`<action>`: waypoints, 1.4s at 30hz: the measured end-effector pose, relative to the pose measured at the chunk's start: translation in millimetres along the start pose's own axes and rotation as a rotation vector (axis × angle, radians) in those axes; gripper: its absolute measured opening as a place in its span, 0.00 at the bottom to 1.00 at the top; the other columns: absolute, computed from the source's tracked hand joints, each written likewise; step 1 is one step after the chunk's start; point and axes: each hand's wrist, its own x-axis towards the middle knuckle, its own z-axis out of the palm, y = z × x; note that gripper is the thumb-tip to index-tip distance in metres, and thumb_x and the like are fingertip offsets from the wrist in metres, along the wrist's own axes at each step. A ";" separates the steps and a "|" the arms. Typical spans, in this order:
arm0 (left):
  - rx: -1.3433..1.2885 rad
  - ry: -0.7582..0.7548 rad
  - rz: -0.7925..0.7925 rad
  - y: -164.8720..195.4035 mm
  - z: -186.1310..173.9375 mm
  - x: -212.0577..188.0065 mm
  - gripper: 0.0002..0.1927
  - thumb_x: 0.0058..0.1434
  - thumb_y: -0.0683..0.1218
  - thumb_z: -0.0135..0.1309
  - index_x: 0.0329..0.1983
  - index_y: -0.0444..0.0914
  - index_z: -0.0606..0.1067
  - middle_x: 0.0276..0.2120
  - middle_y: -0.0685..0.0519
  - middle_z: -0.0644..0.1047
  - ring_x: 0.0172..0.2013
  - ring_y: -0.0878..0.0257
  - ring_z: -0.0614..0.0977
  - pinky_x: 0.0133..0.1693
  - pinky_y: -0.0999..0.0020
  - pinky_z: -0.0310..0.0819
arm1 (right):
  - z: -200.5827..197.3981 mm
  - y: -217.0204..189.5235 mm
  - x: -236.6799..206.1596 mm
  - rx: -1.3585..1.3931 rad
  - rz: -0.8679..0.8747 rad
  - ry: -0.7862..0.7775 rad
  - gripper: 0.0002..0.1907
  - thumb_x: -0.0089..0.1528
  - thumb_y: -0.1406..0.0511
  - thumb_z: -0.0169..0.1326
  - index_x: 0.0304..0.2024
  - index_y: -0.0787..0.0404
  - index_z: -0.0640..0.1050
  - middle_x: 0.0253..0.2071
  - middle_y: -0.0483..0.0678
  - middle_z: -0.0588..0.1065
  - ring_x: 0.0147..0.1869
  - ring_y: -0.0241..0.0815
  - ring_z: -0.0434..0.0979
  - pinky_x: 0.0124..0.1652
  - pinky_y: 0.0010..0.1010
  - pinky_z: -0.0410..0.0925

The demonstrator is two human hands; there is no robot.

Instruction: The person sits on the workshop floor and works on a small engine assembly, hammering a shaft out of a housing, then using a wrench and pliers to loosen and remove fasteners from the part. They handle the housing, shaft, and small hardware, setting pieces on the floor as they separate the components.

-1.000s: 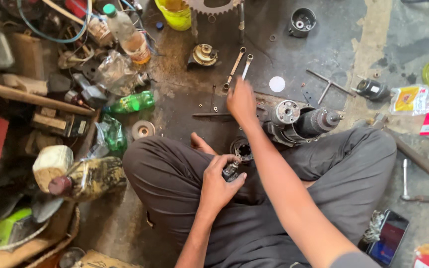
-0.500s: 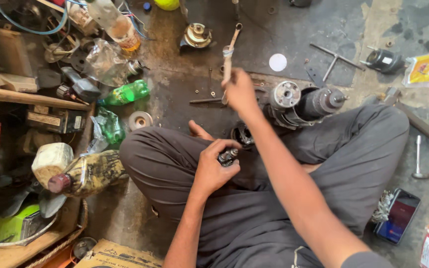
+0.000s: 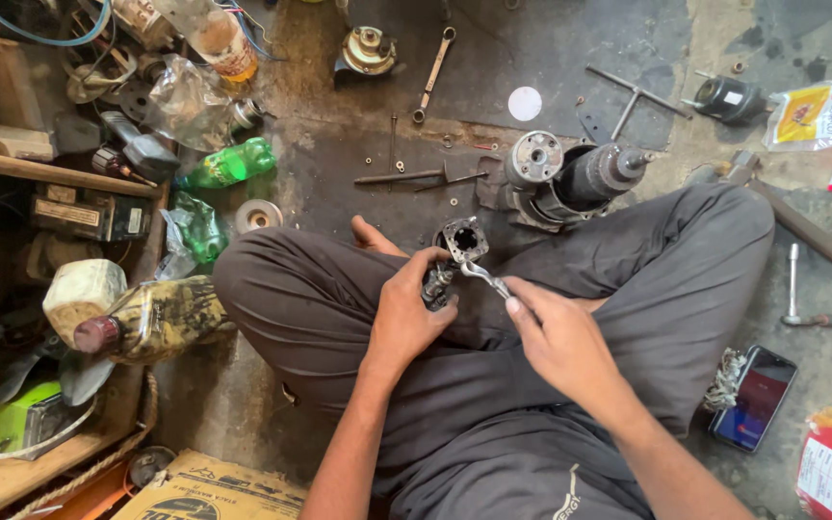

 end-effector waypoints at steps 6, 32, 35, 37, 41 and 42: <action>0.067 0.086 0.025 -6.2 12.8 -5.6 0.28 0.48 0.38 0.64 0.54 0.37 0.73 0.44 0.43 0.80 0.46 0.47 0.83 0.48 0.60 0.77 | 24.7 7.6 -8.4 0.055 0.010 -0.014 0.16 0.68 0.65 0.47 0.55 0.66 0.75 0.43 0.62 0.78 0.46 0.61 0.79 0.44 0.42 0.70; -0.123 -0.091 -0.068 -10.9 -10.2 8.0 0.19 0.50 0.38 0.61 0.47 0.37 0.78 0.37 0.49 0.83 0.39 0.61 0.85 0.46 0.69 0.77 | 17.6 26.6 7.9 0.512 0.311 -0.025 0.19 0.63 0.65 0.58 0.54 0.68 0.79 0.36 0.61 0.76 0.31 0.45 0.74 0.34 0.37 0.67; -0.104 -0.088 -0.034 -10.8 -10.1 8.6 0.19 0.49 0.38 0.61 0.47 0.37 0.78 0.39 0.48 0.83 0.40 0.61 0.85 0.46 0.69 0.77 | -0.9 34.4 7.6 1.167 0.282 -0.249 0.21 0.60 0.66 0.51 0.54 0.71 0.76 0.45 0.59 0.81 0.44 0.46 0.85 0.42 0.34 0.75; -0.081 -0.066 0.018 -10.2 -7.9 7.2 0.19 0.49 0.38 0.60 0.47 0.36 0.78 0.40 0.48 0.82 0.42 0.59 0.85 0.47 0.68 0.77 | 1.3 37.3 5.9 1.222 0.311 -0.239 0.15 0.65 0.65 0.48 0.51 0.70 0.71 0.42 0.56 0.80 0.38 0.41 0.81 0.35 0.30 0.72; -0.017 0.006 0.099 -9.5 -0.3 4.6 0.22 0.47 0.37 0.59 0.48 0.36 0.77 0.41 0.46 0.81 0.43 0.52 0.84 0.47 0.65 0.77 | 28.3 41.2 2.8 0.820 0.307 -0.143 0.16 0.69 0.66 0.50 0.58 0.64 0.68 0.30 0.46 0.73 0.26 0.28 0.62 0.25 0.20 0.57; 0.006 0.027 0.109 -9.5 1.7 4.3 0.22 0.47 0.37 0.59 0.49 0.36 0.77 0.41 0.45 0.80 0.42 0.50 0.84 0.46 0.64 0.77 | 33.6 42.6 1.6 0.761 0.289 -0.142 0.18 0.68 0.66 0.49 0.60 0.62 0.67 0.28 0.44 0.71 0.25 0.28 0.62 0.25 0.20 0.57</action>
